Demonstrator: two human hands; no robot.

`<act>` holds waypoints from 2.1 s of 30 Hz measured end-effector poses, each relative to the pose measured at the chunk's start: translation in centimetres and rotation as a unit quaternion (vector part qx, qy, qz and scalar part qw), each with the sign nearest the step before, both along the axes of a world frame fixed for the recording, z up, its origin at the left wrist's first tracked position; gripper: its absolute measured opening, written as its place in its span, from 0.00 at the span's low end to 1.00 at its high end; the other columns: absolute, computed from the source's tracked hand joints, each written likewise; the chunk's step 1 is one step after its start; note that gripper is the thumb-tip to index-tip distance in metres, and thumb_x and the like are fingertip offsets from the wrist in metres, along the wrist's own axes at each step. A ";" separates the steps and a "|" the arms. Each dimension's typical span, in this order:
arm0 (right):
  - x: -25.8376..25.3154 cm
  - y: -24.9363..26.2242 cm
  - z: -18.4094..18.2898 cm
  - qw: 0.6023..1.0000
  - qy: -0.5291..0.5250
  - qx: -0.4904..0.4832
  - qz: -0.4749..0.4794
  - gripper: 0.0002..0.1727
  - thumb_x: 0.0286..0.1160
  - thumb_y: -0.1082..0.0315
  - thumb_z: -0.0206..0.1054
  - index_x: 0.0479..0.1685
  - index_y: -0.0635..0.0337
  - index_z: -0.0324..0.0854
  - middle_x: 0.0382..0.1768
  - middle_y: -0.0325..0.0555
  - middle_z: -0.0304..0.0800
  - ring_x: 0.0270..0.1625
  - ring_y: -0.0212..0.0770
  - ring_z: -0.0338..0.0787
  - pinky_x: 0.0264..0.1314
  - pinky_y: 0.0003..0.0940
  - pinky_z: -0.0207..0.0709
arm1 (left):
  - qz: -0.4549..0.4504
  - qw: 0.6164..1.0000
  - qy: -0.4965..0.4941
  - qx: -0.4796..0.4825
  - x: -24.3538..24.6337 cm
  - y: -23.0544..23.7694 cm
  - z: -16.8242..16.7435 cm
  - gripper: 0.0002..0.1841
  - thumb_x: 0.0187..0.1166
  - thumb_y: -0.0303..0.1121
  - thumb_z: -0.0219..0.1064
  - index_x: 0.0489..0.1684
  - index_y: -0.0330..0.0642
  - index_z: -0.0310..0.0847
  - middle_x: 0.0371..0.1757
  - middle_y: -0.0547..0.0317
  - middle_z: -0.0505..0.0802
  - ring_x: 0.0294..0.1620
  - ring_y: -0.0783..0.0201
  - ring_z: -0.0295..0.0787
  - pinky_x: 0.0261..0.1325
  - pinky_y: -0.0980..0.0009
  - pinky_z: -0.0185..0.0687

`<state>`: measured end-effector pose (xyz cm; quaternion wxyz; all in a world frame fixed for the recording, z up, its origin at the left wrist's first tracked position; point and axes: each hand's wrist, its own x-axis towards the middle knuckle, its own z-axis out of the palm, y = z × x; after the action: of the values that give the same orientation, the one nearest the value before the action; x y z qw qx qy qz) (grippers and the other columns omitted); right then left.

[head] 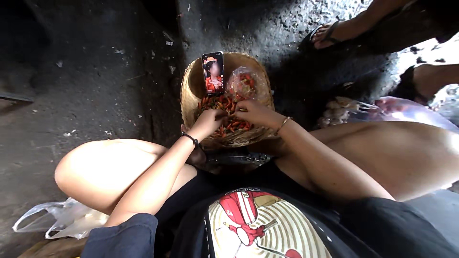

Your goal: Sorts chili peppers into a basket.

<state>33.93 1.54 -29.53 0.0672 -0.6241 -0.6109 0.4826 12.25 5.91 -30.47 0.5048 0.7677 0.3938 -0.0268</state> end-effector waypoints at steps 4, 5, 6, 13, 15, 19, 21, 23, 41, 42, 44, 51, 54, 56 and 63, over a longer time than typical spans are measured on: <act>-0.1 -0.1 0.0 0.998 0.046 0.030 -0.040 0.18 0.89 0.55 0.62 0.53 0.62 0.86 0.49 0.55 0.89 0.54 0.50 0.88 0.61 0.57 0.78 | 0.040 0.998 -0.042 -0.015 0.0 0.0 0.2 0.14 0.89 0.34 0.63 0.61 0.35 0.89 0.59 0.44 0.94 0.64 0.53 0.91 0.75 0.52 0.79; -0.3 -0.1 0.1 0.996 0.060 0.040 -0.045 0.17 0.88 0.56 0.64 0.53 0.63 0.86 0.50 0.55 0.89 0.55 0.50 0.88 0.63 0.57 0.78 | 0.057 0.997 -0.052 -0.019 0.1 -0.1 0.2 0.14 0.88 0.34 0.64 0.60 0.36 0.90 0.59 0.46 0.95 0.64 0.55 0.91 0.75 0.53 0.79; -0.4 -0.2 0.1 0.995 0.069 0.048 -0.049 0.17 0.87 0.56 0.64 0.54 0.63 0.85 0.51 0.55 0.89 0.56 0.50 0.88 0.63 0.56 0.78 | 0.072 0.995 -0.059 -0.023 0.1 -0.1 0.2 0.13 0.88 0.34 0.65 0.59 0.37 0.90 0.58 0.47 0.95 0.63 0.57 0.91 0.74 0.53 0.80; -0.7 -0.3 0.6 0.992 0.082 0.048 -0.084 0.16 0.88 0.58 0.64 0.55 0.63 0.84 0.51 0.55 0.88 0.55 0.49 0.87 0.62 0.53 0.78 | 0.154 0.981 -0.107 -0.042 -0.1 -0.1 -0.1 0.10 0.84 0.33 0.70 0.53 0.37 0.92 0.52 0.52 0.96 0.55 0.66 0.92 0.67 0.62 0.83; -0.9 -0.3 0.6 0.991 0.090 0.060 -0.083 0.14 0.87 0.60 0.64 0.55 0.63 0.84 0.51 0.55 0.88 0.55 0.48 0.87 0.61 0.51 0.78 | 0.169 0.978 -0.112 -0.056 -0.1 -0.1 0.1 0.10 0.83 0.33 0.71 0.53 0.37 0.92 0.52 0.52 0.96 0.54 0.67 0.92 0.67 0.64 0.83; -1.0 -0.3 0.6 0.990 0.097 0.069 -0.082 0.14 0.86 0.61 0.65 0.56 0.63 0.84 0.50 0.55 0.88 0.54 0.47 0.87 0.61 0.49 0.78 | 0.187 0.974 -0.113 -0.067 0.1 -0.2 0.2 0.11 0.83 0.35 0.71 0.51 0.36 0.92 0.49 0.54 0.95 0.52 0.70 0.90 0.64 0.66 0.83; -1.0 -0.4 0.8 0.987 0.111 0.065 -0.098 0.14 0.87 0.60 0.64 0.55 0.62 0.84 0.49 0.52 0.89 0.52 0.43 0.87 0.60 0.47 0.78 | 0.186 0.972 -0.122 -0.075 0.1 -0.2 0.4 0.11 0.84 0.33 0.70 0.52 0.35 0.91 0.50 0.53 0.95 0.52 0.69 0.90 0.64 0.66 0.82; -1.1 -0.5 0.8 0.978 0.157 0.050 -0.129 0.14 0.89 0.60 0.61 0.54 0.62 0.84 0.40 0.46 0.86 0.41 0.35 0.83 0.49 0.36 0.77 | 0.184 0.969 -0.148 -0.074 0.1 -0.2 0.3 0.10 0.85 0.33 0.68 0.52 0.34 0.90 0.48 0.54 0.95 0.51 0.71 0.90 0.63 0.68 0.83; -2.2 -1.1 1.1 0.860 0.432 -0.002 -0.270 0.09 0.90 0.63 0.56 0.41 0.52 0.79 0.20 0.27 0.67 0.19 0.23 0.66 0.23 0.19 0.63 | 0.190 0.927 -0.313 -0.082 0.1 -0.4 0.7 0.06 0.87 0.27 0.63 0.46 0.37 0.87 0.45 0.65 0.92 0.49 0.77 0.87 0.61 0.75 0.82; -2.1 -1.0 1.2 0.890 0.374 0.041 -0.258 0.09 0.89 0.63 0.58 0.42 0.54 0.79 0.20 0.28 0.68 0.19 0.23 0.65 0.23 0.19 0.62 | 0.189 0.935 -0.295 -0.061 0.2 -0.5 0.7 0.07 0.87 0.28 0.63 0.47 0.35 0.87 0.45 0.63 0.92 0.49 0.77 0.87 0.61 0.76 0.83; -1.8 -1.0 1.3 0.933 0.259 0.099 -0.230 0.09 0.88 0.62 0.61 0.43 0.58 0.81 0.24 0.32 0.74 0.22 0.24 0.69 0.26 0.21 0.65 | 0.188 0.944 -0.270 0.000 0.3 -0.7 0.4 0.08 0.85 0.28 0.67 0.51 0.33 0.89 0.49 0.58 0.94 0.51 0.76 0.89 0.62 0.75 0.84; -1.9 -1.3 1.5 0.956 0.171 0.137 -0.195 0.12 0.85 0.58 0.67 0.47 0.60 0.85 0.36 0.40 0.86 0.33 0.28 0.81 0.40 0.28 0.76 | 0.184 0.948 -0.259 0.015 0.2 -0.5 -0.1 0.08 0.85 0.28 0.66 0.51 0.34 0.88 0.50 0.56 0.93 0.52 0.74 0.89 0.62 0.74 0.84; -2.3 -1.4 0.9 0.873 0.409 0.032 -0.264 0.06 0.87 0.65 0.61 0.41 0.54 0.80 0.20 0.29 0.70 0.19 0.23 0.67 0.23 0.18 0.64 | 0.199 0.933 -0.292 -0.068 0.0 -0.4 0.7 0.08 0.87 0.28 0.64 0.52 0.35 0.86 0.50 0.61 0.92 0.53 0.76 0.87 0.64 0.75 0.82; -2.6 -1.5 0.9 0.802 0.519 -0.050 -0.293 0.11 0.90 0.64 0.56 0.37 0.49 0.79 0.18 0.26 0.68 0.19 0.22 0.67 0.23 0.17 0.64 | 0.207 0.913 -0.327 -0.133 0.0 -0.3 1.0 0.07 0.88 0.27 0.61 0.52 0.38 0.85 0.48 0.64 0.91 0.53 0.75 0.86 0.64 0.74 0.82; 0.2 0.4 2.1 0.751 0.497 -0.040 -0.433 0.16 0.91 0.59 0.44 0.35 0.47 0.74 0.23 0.30 0.75 0.23 0.26 0.74 0.27 0.19 0.71 | 0.175 0.921 -0.313 -0.152 0.0 -0.4 1.6 0.06 0.85 0.26 0.61 0.48 0.37 0.85 0.43 0.62 0.91 0.47 0.73 0.88 0.59 0.73 0.85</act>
<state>34.15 1.93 -27.47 0.5383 -0.4956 -0.1356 0.6680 12.25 5.49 -28.86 0.7096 0.5697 0.3348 0.2445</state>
